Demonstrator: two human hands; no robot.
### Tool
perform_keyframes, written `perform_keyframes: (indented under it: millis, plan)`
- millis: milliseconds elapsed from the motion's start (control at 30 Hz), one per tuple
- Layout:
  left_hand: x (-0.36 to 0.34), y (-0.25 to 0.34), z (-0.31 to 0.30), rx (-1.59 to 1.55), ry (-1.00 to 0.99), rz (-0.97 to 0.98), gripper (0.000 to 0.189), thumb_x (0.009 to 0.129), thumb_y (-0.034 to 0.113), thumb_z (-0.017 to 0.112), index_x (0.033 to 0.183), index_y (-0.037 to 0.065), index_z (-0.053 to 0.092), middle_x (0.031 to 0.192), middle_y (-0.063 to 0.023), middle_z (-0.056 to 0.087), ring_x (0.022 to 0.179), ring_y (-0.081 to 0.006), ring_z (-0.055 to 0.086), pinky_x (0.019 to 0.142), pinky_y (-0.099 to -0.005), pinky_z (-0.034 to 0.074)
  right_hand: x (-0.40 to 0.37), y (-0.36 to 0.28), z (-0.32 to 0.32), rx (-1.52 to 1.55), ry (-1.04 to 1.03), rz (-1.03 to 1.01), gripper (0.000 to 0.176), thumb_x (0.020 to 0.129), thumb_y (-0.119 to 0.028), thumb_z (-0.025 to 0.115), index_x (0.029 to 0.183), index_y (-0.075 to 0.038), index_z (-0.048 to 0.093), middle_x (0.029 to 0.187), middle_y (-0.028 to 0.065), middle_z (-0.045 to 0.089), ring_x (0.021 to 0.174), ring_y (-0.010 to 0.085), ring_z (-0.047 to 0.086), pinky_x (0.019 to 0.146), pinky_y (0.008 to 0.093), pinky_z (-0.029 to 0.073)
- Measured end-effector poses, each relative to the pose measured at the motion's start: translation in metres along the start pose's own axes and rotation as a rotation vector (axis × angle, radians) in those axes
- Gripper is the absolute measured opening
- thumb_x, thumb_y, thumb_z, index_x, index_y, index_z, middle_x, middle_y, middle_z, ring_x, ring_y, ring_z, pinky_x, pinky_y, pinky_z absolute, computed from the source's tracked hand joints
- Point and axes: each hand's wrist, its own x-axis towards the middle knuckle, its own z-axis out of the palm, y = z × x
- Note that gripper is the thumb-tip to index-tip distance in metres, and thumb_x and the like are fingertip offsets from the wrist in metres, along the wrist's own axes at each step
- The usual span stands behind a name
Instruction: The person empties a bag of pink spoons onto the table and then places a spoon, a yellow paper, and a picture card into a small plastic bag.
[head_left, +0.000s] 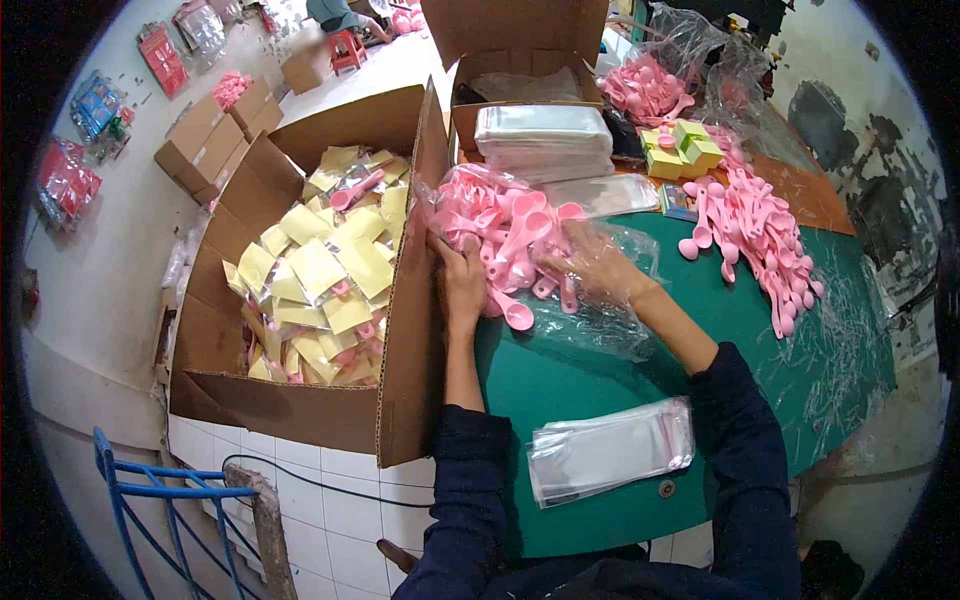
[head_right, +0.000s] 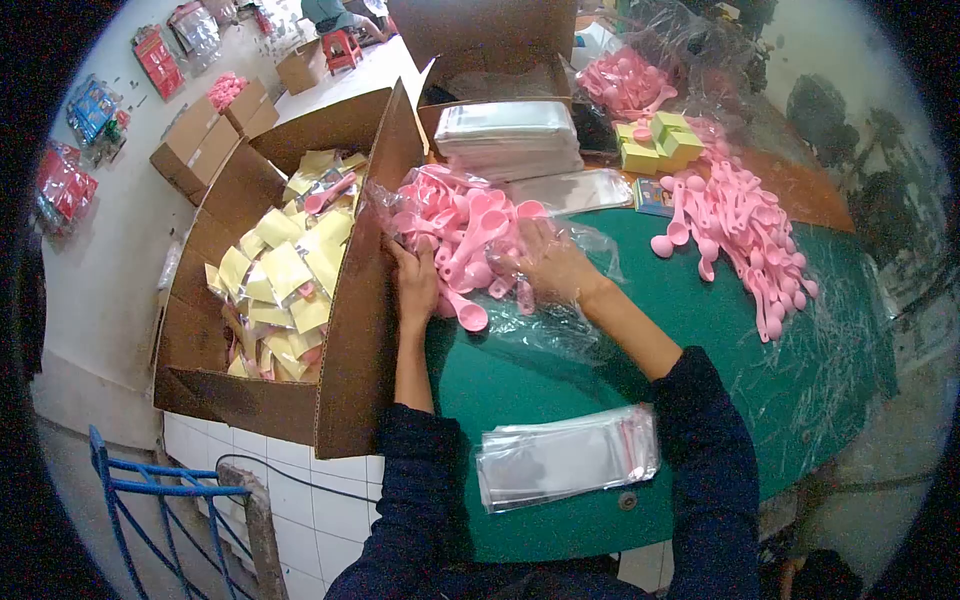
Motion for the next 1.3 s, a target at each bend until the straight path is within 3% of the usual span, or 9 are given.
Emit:
perform_keyframes:
  millis: [233, 333, 433, 467, 600, 733, 967, 1167, 1300]
  plan:
    - [0.001, 0.001, 0.0, -0.068, 0.018, 0.092, 0.069, 0.089, 0.031, 0.039, 0.132, -0.01, 0.006, 0.134, -0.0332, 0.02, 0.125, -0.0406, 0.026, 0.103, -0.0382, 0.023, -0.04, -0.025, 0.02, 0.035, 0.242, -0.108, 0.032, 0.075, -0.024, 0.055, 0.103, -0.01, 0.053, 0.106, 0.02, 0.05, 0.1, 0.037, 0.05, 0.08, 0.0454, 0.044]
    - [0.003, -0.005, 0.003, -0.088, 0.013, 0.078, 0.068, 0.089, 0.032, 0.039, 0.133, -0.01, 0.006, 0.134, -0.0336, 0.021, 0.124, -0.0411, 0.027, 0.102, -0.0384, 0.024, -0.079, -0.036, -0.002, 0.151, 0.116, -0.19, 0.026, 0.077, -0.022, 0.053, 0.098, -0.006, 0.052, 0.102, 0.0191, 0.051, 0.095, 0.0371, 0.051, 0.078, 0.0421, 0.044]
    - [0.006, -0.015, 0.007, -0.068, 0.035, 0.118, 0.069, 0.089, 0.034, 0.038, 0.133, -0.008, 0.006, 0.131, -0.0345, 0.025, 0.122, -0.0423, 0.029, 0.101, -0.0394, 0.026, -0.094, -0.05, -0.051, 0.762, -0.12, 0.304, 0.025, 0.074, -0.016, 0.057, 0.095, -0.005, 0.052, 0.1, 0.0173, 0.051, 0.092, 0.0346, 0.052, 0.077, 0.0396, 0.044]
    - [0.004, -0.009, 0.004, -0.078, 0.011, 0.08, 0.069, 0.089, 0.034, 0.038, 0.133, -0.008, 0.006, 0.131, -0.0347, 0.025, 0.121, -0.0428, 0.03, 0.101, -0.0396, 0.026, -0.112, -0.04, -0.04, 0.304, 0.079, 0.014, 0.026, 0.07, -0.009, 0.06, 0.094, -0.004, 0.052, 0.099, 0.0146, 0.051, 0.089, 0.0317, 0.052, 0.075, 0.0377, 0.044]
    - [0.003, -0.004, 0.002, -0.024, 0.02, 0.087, 0.07, 0.089, 0.037, 0.037, 0.133, -0.008, 0.006, 0.129, -0.0354, 0.028, 0.12, -0.0439, 0.032, 0.099, -0.0403, 0.028, -0.13, -0.016, -0.059, 0.615, 0.008, 0.092, 0.024, 0.07, -0.002, 0.058, 0.093, -0.003, 0.051, 0.099, 0.011, 0.051, 0.088, 0.0243, 0.053, 0.076, 0.0309, 0.045]
    - [0.003, -0.005, 0.002, 0.003, 0.029, 0.094, 0.069, 0.089, 0.038, 0.037, 0.134, -0.005, 0.006, 0.125, -0.0353, 0.034, 0.114, -0.0454, 0.038, 0.095, -0.0424, 0.032, -0.15, 0.011, -0.057, 1.4, -0.164, 0.397, 0.026, 0.08, -0.009, 0.059, 0.104, -0.001, 0.052, 0.102, 0.0021, 0.054, 0.091, 0.01, 0.051, 0.08, 0.026, 0.044]
    - [0.001, 0.002, -0.001, -0.015, -0.006, 0.055, 0.069, 0.089, 0.038, 0.037, 0.134, -0.004, 0.006, 0.126, -0.0344, 0.034, 0.114, -0.0455, 0.038, 0.095, -0.043, 0.032, -0.169, 0.034, -0.069, 1.407, -0.232, 0.404, 0.027, 0.081, -0.013, 0.06, 0.104, 0.0, 0.052, 0.097, 0.0021, 0.055, 0.087, 0.0087, 0.05, 0.075, 0.0245, 0.043]
    - [0.003, -0.004, 0.001, -0.054, -0.01, 0.078, 0.07, 0.09, 0.037, 0.037, 0.133, -0.008, 0.005, 0.135, -0.0318, 0.021, 0.125, -0.0418, 0.024, 0.103, -0.0395, 0.021, -0.182, 0.047, -0.062, 1.458, -0.084, 0.264, 0.029, 0.079, -0.017, 0.062, 0.101, -0.002, 0.052, 0.092, 0.0026, 0.055, 0.081, 0.0087, 0.051, 0.072, 0.023, 0.043]
    - [0.007, -0.013, 0.004, -0.041, -0.005, 0.078, 0.071, 0.09, 0.036, 0.038, 0.133, -0.008, 0.005, 0.134, -0.0331, 0.022, 0.125, -0.042, 0.024, 0.103, -0.0395, 0.022, -0.19, 0.052, -0.067, 1.639, 0.045, 0.386, 0.037, 0.079, -0.022, 0.061, 0.106, 0.001, 0.05, 0.092, 0.0079, 0.058, 0.075, 0.0143, 0.057, 0.067, 0.0252, 0.047]
